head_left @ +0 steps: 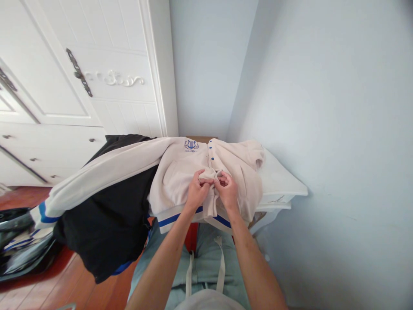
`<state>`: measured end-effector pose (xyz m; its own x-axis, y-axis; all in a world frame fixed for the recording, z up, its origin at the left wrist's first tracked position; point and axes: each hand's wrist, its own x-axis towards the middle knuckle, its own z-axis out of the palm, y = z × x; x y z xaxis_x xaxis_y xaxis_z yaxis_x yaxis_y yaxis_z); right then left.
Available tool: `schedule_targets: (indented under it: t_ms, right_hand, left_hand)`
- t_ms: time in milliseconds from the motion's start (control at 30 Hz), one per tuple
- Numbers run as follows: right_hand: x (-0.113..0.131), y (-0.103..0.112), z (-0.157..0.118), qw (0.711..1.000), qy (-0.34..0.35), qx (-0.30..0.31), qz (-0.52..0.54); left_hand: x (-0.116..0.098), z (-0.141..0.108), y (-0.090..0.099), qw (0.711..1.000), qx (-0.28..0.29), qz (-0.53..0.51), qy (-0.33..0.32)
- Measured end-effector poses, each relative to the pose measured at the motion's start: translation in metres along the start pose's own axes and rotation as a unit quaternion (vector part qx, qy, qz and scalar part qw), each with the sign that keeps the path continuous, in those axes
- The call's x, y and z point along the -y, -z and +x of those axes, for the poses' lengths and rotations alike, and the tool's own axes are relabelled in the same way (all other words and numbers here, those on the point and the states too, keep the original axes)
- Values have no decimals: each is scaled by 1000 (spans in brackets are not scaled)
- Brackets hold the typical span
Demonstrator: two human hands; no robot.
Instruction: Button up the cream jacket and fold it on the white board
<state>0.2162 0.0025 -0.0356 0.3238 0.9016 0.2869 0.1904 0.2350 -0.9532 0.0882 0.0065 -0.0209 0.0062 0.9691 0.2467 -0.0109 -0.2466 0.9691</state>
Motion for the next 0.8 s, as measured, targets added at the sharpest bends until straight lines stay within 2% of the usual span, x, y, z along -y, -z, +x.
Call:
schedule_targets:
  t_ms: [133,300,433,500,600,667,800]
  right_hand:
    - [1,4,-2,999,-4,31,5]
    - [5,14,-3,995,-15,94,-9]
    - [16,28,-5,986,-56,158,-21]
    - [25,36,0,983,-58,167,-45]
    - [39,39,18,987,12,125,-104]
    - [44,34,35,980,62,110,-151]
    - [38,9,74,963,61,134,-227]
  left_hand:
    - [-7,-3,-2,996,-30,87,-10]
    - [-17,-12,-4,958,-56,281,-29]
    - [-28,-21,1,922,-22,386,-4]
    - [-35,-22,5,904,7,428,4]
    - [-47,-10,9,888,39,459,-4]
    - [-53,6,10,886,40,462,-25]
    - [-50,45,4,891,27,453,-24]
